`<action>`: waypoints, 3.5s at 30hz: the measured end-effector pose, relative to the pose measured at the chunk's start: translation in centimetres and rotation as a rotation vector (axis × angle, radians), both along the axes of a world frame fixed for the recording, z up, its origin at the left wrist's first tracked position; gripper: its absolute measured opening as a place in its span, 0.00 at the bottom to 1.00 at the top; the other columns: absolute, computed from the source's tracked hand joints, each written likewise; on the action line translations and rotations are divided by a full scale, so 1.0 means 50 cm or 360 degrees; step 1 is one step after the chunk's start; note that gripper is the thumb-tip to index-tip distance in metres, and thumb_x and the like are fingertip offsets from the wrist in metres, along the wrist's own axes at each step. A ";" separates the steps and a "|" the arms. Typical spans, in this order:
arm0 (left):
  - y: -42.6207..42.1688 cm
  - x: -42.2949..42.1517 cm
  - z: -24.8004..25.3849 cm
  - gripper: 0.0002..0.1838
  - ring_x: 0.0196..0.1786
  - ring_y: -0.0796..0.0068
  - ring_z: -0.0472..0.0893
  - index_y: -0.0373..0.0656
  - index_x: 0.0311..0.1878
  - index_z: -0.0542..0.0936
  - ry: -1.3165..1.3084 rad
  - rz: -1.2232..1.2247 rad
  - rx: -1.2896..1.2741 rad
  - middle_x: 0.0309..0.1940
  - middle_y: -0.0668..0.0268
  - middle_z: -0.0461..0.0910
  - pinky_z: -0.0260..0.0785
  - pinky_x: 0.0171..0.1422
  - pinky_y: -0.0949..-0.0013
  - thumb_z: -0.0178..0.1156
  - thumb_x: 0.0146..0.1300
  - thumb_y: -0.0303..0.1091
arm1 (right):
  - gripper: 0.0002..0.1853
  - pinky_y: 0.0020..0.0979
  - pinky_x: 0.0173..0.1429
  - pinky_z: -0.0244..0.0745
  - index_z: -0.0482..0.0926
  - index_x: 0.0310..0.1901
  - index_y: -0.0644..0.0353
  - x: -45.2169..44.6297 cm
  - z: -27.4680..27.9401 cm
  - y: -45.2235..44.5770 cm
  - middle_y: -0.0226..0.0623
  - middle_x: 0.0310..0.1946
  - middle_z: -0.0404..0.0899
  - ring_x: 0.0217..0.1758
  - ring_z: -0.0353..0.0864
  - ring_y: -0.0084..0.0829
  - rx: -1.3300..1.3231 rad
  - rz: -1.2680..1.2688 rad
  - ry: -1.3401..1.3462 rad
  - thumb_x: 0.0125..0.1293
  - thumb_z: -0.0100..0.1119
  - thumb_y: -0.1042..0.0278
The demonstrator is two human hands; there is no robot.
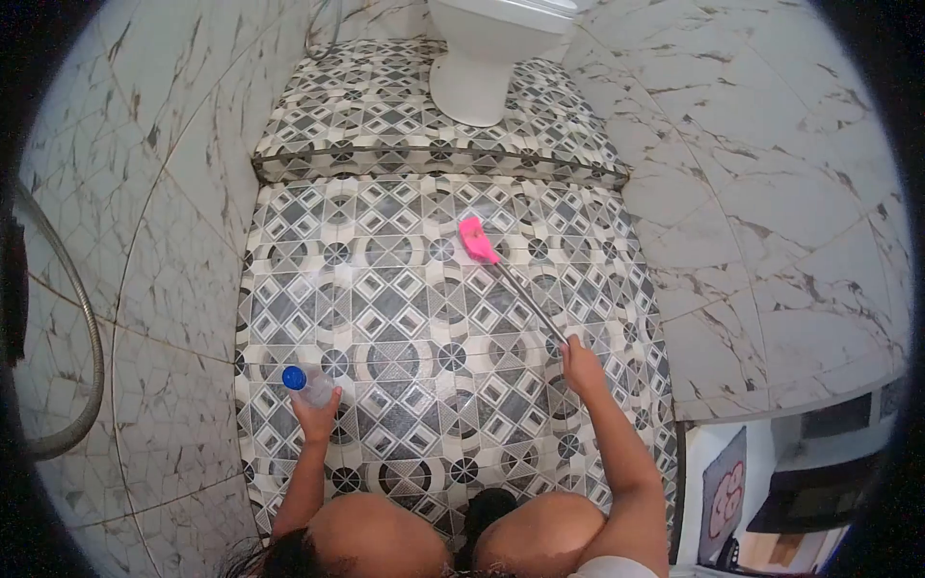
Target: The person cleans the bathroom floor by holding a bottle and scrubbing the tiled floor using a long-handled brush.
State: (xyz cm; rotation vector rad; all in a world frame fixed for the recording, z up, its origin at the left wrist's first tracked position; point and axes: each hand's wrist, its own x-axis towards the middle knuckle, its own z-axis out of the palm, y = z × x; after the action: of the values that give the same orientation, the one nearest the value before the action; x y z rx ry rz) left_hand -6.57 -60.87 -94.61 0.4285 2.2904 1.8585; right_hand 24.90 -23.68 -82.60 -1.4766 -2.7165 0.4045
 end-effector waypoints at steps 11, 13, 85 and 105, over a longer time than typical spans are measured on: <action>0.012 0.018 -0.021 0.33 0.53 0.67 0.74 0.37 0.55 0.70 -0.0121 -0.0013 0.0126 0.51 0.60 0.74 0.65 0.60 0.65 0.72 0.45 0.30 | 0.10 0.46 0.40 0.76 0.75 0.39 0.62 -0.384 -0.081 0.017 0.52 0.34 0.79 0.37 0.82 0.47 0.0169 0.0609 -0.0331 0.64 0.45 0.68; 0.004 0.021 -0.011 0.32 0.53 0.67 0.74 0.38 0.55 0.70 -0.0130 -0.0061 0.0123 0.51 0.61 0.74 0.65 0.60 0.65 0.72 0.45 0.29 | 0.12 0.45 0.40 0.76 0.75 0.39 0.63 -0.392 -0.062 0.010 0.52 0.34 0.79 0.37 0.81 0.48 0.0155 0.0623 -0.0220 0.66 0.43 0.65; 0.010 0.002 0.019 0.30 0.49 0.69 0.73 0.42 0.50 0.68 0.0235 -0.0159 0.0108 0.46 0.63 0.71 0.65 0.55 0.68 0.72 0.42 0.29 | 0.19 0.52 0.44 0.71 0.68 0.40 0.67 -0.622 -0.118 -0.168 0.60 0.32 0.78 0.39 0.78 0.58 -0.0473 0.0992 -0.0063 0.70 0.42 0.54; 0.015 0.003 0.018 0.32 0.47 0.69 0.73 0.43 0.50 0.68 0.0251 -0.0130 0.0042 0.45 0.63 0.71 0.66 0.54 0.67 0.73 0.40 0.32 | 0.26 0.49 0.44 0.73 0.77 0.37 0.67 -0.625 -0.069 -0.161 0.58 0.33 0.79 0.40 0.79 0.56 -0.0254 0.0747 -0.0114 0.70 0.40 0.48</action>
State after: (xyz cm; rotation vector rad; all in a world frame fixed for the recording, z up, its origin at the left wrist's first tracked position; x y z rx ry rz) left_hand -6.41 -60.13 -93.71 0.6849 2.3097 1.8791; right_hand -6.37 -31.74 -86.03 -0.8716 -3.1427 0.6007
